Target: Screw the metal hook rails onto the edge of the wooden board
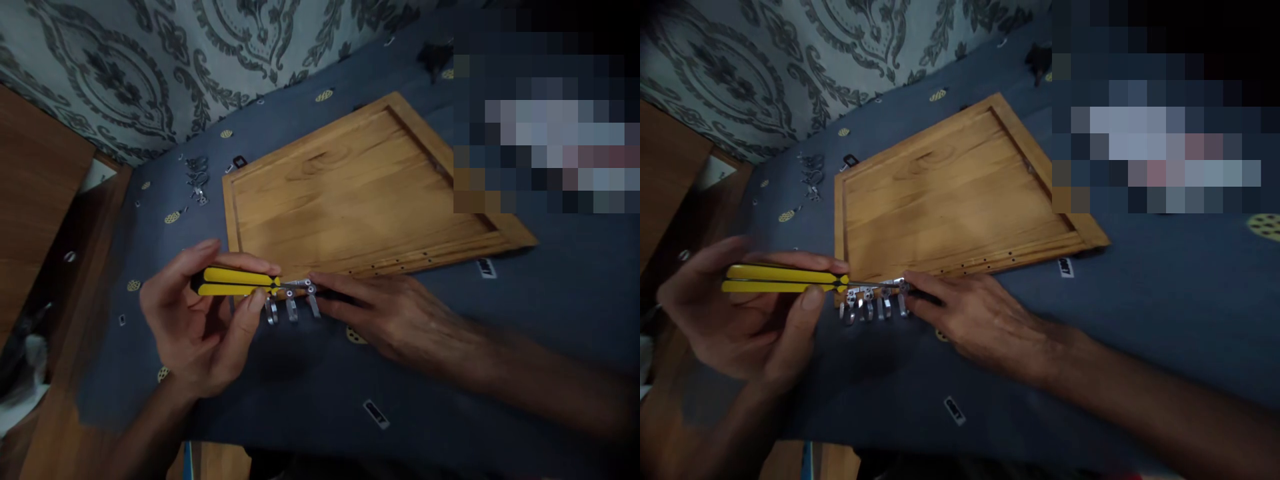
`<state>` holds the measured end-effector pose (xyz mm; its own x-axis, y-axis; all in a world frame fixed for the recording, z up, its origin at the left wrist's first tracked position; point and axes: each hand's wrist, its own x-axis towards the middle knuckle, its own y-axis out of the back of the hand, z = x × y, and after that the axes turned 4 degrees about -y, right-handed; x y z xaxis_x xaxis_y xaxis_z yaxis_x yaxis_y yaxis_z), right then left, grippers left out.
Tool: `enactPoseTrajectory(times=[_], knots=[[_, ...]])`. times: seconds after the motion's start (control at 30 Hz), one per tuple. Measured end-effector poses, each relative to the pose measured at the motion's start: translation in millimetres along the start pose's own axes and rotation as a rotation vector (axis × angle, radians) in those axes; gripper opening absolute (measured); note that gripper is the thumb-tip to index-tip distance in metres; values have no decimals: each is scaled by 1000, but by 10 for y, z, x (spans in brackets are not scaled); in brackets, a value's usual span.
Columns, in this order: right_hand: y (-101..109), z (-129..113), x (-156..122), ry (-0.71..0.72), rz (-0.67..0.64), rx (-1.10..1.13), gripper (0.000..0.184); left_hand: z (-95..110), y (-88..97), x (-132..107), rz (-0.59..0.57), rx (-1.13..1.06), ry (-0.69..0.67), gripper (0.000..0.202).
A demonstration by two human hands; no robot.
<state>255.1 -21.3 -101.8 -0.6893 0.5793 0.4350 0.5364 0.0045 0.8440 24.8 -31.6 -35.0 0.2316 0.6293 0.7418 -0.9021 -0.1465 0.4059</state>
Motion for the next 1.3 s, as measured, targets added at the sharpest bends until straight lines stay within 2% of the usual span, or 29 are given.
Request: enactPoseTrajectory(times=[0.1,0.27,0.53,0.77,0.87,1.03,1.2,1.3], knots=[[20,-5,12,-11,-35,-4,52,6,-10,-25,38,8,-29,65],[-11,4,9,-1,-17,10,58,-36,-16,-40,-47,0,-50,70],[-41,14,-2,-1,-4,-10,55,-42,-48,-22,-61,70,-123,68],[-17,10,21,14,5,-17,52,-62,-14,-58,-95,128,-154,76],[-9,10,22,5,5,-28,50,-46,0,-17,-117,165,-196,65],[-33,10,-1,13,29,-18,48,13,10,86,-107,255,-150,41],[-48,9,-15,0,23,-34,52,31,0,158,-172,222,-104,52],[-48,14,-13,12,33,-56,54,33,-11,184,-186,149,-21,58]])
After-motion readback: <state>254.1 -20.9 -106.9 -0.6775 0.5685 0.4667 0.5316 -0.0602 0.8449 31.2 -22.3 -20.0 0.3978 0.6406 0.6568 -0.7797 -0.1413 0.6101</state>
